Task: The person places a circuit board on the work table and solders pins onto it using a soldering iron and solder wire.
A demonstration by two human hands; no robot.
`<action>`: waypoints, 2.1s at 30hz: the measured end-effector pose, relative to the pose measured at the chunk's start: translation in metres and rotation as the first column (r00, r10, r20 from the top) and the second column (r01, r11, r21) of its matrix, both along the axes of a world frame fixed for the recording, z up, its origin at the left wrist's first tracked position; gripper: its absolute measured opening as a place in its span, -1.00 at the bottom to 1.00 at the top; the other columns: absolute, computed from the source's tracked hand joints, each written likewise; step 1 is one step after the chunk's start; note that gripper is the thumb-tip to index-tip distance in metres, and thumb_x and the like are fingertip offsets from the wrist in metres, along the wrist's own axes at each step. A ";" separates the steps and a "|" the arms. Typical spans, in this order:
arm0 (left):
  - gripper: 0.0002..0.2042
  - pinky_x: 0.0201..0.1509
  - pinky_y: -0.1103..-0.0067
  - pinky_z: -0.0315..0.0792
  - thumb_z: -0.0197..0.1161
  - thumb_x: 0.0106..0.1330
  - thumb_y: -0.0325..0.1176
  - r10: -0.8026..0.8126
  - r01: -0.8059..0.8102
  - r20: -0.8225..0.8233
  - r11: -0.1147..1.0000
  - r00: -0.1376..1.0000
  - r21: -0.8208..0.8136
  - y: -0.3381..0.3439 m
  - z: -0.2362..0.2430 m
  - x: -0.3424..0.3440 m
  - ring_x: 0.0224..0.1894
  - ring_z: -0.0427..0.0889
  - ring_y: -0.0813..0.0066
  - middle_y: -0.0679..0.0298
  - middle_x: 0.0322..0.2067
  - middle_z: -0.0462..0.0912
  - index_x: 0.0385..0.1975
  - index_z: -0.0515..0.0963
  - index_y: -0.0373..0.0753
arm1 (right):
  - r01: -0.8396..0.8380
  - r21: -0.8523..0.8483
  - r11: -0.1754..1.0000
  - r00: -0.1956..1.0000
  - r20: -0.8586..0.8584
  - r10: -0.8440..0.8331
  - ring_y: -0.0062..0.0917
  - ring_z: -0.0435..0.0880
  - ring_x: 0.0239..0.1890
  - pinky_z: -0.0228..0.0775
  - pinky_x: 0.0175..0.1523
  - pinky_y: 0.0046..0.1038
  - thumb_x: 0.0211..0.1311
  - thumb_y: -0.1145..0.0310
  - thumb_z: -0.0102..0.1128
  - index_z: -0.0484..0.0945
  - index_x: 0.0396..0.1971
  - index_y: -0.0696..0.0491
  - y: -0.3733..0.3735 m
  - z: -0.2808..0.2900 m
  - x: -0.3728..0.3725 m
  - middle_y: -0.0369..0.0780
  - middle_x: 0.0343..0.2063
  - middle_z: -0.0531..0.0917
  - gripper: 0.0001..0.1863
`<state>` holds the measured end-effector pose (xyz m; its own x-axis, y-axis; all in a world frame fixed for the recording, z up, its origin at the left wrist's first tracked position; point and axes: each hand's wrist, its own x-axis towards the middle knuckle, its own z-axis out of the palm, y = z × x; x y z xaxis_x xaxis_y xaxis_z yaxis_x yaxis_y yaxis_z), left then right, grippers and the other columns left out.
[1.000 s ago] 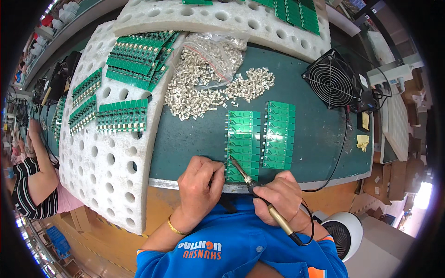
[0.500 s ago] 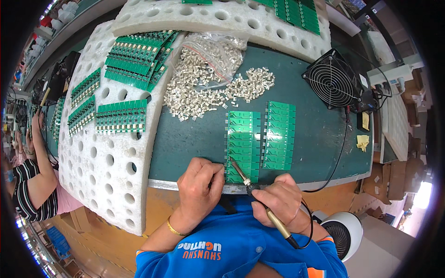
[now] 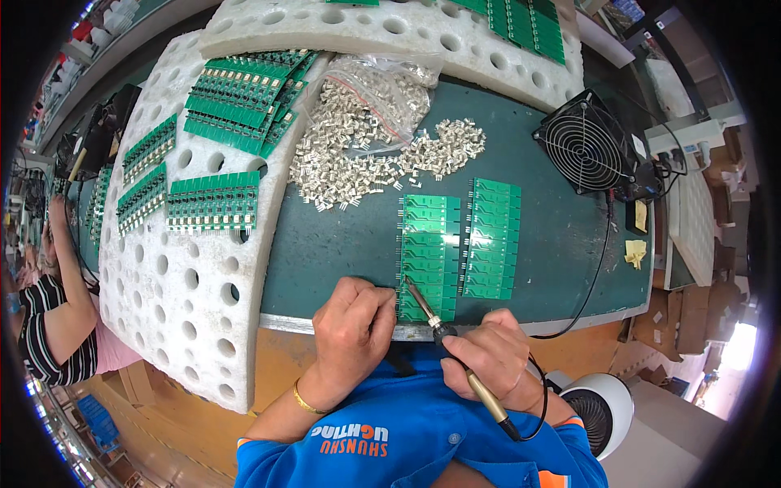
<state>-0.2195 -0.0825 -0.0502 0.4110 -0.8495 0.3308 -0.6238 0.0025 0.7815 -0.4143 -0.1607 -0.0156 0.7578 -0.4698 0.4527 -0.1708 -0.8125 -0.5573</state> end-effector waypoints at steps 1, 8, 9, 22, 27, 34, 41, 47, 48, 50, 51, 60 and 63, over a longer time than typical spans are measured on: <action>-0.87 -0.57 0.58 0.37 0.40 0.11 -0.66 -0.001 0.001 -0.003 1.000 1.000 -0.002 0.000 0.000 0.000 -0.62 0.47 0.52 0.21 -0.47 0.56 -0.39 0.64 -0.29 | -0.003 -0.005 1.000 1.000 -0.007 0.003 -0.42 0.62 -0.53 0.39 -0.32 -0.36 0.12 0.36 0.44 0.59 -0.10 0.10 0.000 0.000 0.000 -0.24 -0.53 0.64 -0.65; -0.86 -0.57 0.58 0.39 0.41 0.10 -0.65 -0.016 0.016 0.009 1.000 1.000 -0.011 0.001 -0.001 0.001 -0.62 0.49 0.51 0.21 -0.47 0.56 -0.38 0.64 -0.28 | -0.027 -0.047 0.999 0.999 -0.040 0.025 -0.42 0.61 -0.52 0.40 -0.31 -0.35 0.15 0.28 0.45 0.59 -0.08 0.10 0.003 0.000 -0.002 -0.23 -0.51 0.63 -0.62; -0.86 -0.56 0.57 0.39 0.41 0.10 -0.65 -0.017 0.017 0.011 1.000 1.000 -0.013 0.000 -0.002 0.001 -0.62 0.50 0.50 0.21 -0.47 0.57 -0.38 0.64 -0.29 | -0.027 -0.048 0.998 0.999 -0.042 0.025 -0.42 0.61 -0.52 0.40 -0.31 -0.35 0.15 0.27 0.45 0.59 -0.08 0.10 0.003 0.001 -0.002 -0.23 -0.51 0.63 -0.62; -0.86 -0.55 0.55 0.43 0.41 0.09 -0.65 -0.029 0.029 0.007 0.999 1.000 -0.023 0.002 -0.002 0.002 -0.60 0.55 0.47 0.19 -0.46 0.57 -0.39 0.64 -0.30 | -0.035 -0.060 0.998 0.998 -0.057 0.032 -0.43 0.60 -0.54 0.40 -0.32 -0.35 0.21 0.23 0.43 0.58 -0.06 0.11 0.006 0.003 -0.001 -0.24 -0.53 0.63 -0.61; -0.88 -0.50 0.50 0.47 0.39 0.09 -0.64 -0.026 0.026 -0.011 1.000 1.000 -0.006 0.002 0.001 0.002 -0.55 0.58 0.37 0.19 -0.45 0.57 -0.41 0.64 -0.30 | -0.038 -0.053 0.998 0.997 -0.067 0.035 -0.42 0.60 -0.55 0.40 -0.32 -0.35 0.25 0.23 0.39 0.56 -0.08 0.12 0.004 0.007 -0.005 -0.24 -0.53 0.63 -0.65; -0.90 -0.58 0.62 0.36 0.39 0.13 -0.64 -0.001 0.001 -0.057 1.000 0.998 -0.008 0.004 -0.001 0.002 -0.63 0.45 0.59 0.23 -0.47 0.56 -0.41 0.64 -0.30 | -0.011 -0.026 1.000 1.000 -0.026 0.011 -0.40 0.60 -0.55 0.38 -0.33 -0.33 0.26 0.30 0.36 0.55 -0.10 0.12 0.002 0.005 -0.003 -0.22 -0.52 0.65 -0.69; -0.91 -0.48 0.45 0.47 0.39 0.10 -0.61 0.032 -0.030 -0.063 0.999 0.998 0.027 0.002 0.001 0.000 -0.54 0.60 0.27 0.16 -0.47 0.57 -0.42 0.65 -0.30 | 0.031 -0.011 0.999 0.998 0.062 -0.031 -0.48 0.55 -0.59 0.34 -0.35 -0.40 -0.03 0.39 0.52 0.62 -0.17 0.10 0.001 -0.004 0.000 -0.29 -0.58 0.60 -0.62; -0.90 -0.58 0.63 0.36 0.39 0.15 -0.65 0.018 -0.019 -0.047 1.000 0.999 -0.019 0.002 -0.002 0.001 -0.63 0.45 0.61 0.24 -0.48 0.55 -0.40 0.65 -0.31 | 0.030 -0.009 0.999 0.997 0.069 -0.030 -0.47 0.55 -0.59 0.34 -0.35 -0.39 -0.08 0.41 0.53 0.62 -0.19 0.10 0.001 -0.005 0.001 -0.29 -0.58 0.61 -0.61; -0.90 -0.58 0.63 0.36 0.39 0.15 -0.65 0.020 -0.021 -0.054 1.000 0.998 -0.020 0.001 -0.002 0.000 -0.63 0.45 0.61 0.24 -0.48 0.55 -0.40 0.65 -0.31 | 0.020 -0.005 1.000 0.999 0.044 -0.019 -0.44 0.59 -0.57 0.36 -0.33 -0.37 0.05 0.39 0.46 0.60 -0.16 0.10 0.001 -0.004 0.001 -0.26 -0.55 0.63 -0.66; -0.90 -0.58 0.63 0.35 0.39 0.14 -0.66 0.021 -0.022 -0.062 1.000 0.998 -0.022 0.000 -0.002 0.000 -0.63 0.45 0.61 0.24 -0.48 0.55 -0.40 0.65 -0.31 | 0.010 -0.001 1.000 1.000 0.018 -0.010 -0.41 0.62 -0.55 0.39 -0.31 -0.35 0.18 0.37 0.39 0.58 -0.13 0.11 0.001 -0.003 0.001 -0.22 -0.52 0.66 -0.71; -0.90 -0.58 0.63 0.35 0.39 0.14 -0.66 0.024 -0.025 -0.056 0.999 0.998 -0.020 -0.001 -0.002 0.000 -0.63 0.45 0.61 0.24 -0.48 0.55 -0.40 0.65 -0.31 | 0.011 -0.001 1.000 1.000 0.022 -0.011 -0.41 0.62 -0.55 0.39 -0.32 -0.35 0.16 0.38 0.40 0.58 -0.14 0.11 0.001 -0.004 0.001 -0.23 -0.52 0.66 -0.71; -0.88 -0.47 0.46 0.48 0.40 0.09 -0.63 0.042 -0.040 -0.067 0.999 0.997 0.033 -0.003 0.003 -0.001 -0.52 0.62 0.27 0.17 -0.47 0.58 -0.41 0.64 -0.29 | 0.028 -0.003 1.000 0.998 0.048 -0.028 -0.45 0.59 -0.57 0.35 -0.34 -0.38 0.01 0.43 0.46 0.61 -0.19 0.10 0.000 -0.003 0.005 -0.26 -0.55 0.64 -0.67; -0.89 -0.48 0.46 0.49 0.39 0.09 -0.63 0.049 -0.047 -0.080 0.999 0.996 0.026 -0.003 0.003 -0.002 -0.52 0.62 0.28 0.17 -0.47 0.58 -0.42 0.64 -0.29 | 0.043 -0.006 0.999 0.997 0.070 -0.042 -0.49 0.57 -0.59 0.33 -0.37 -0.41 -0.11 0.45 0.52 0.64 -0.22 0.08 0.000 -0.004 0.006 -0.30 -0.57 0.62 -0.63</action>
<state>-0.2211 -0.0858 -0.0470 0.4757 -0.8357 0.2745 -0.5581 -0.0455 0.8285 -0.4085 -0.1609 -0.0194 0.7039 -0.4974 0.5071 -0.1661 -0.8094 -0.5633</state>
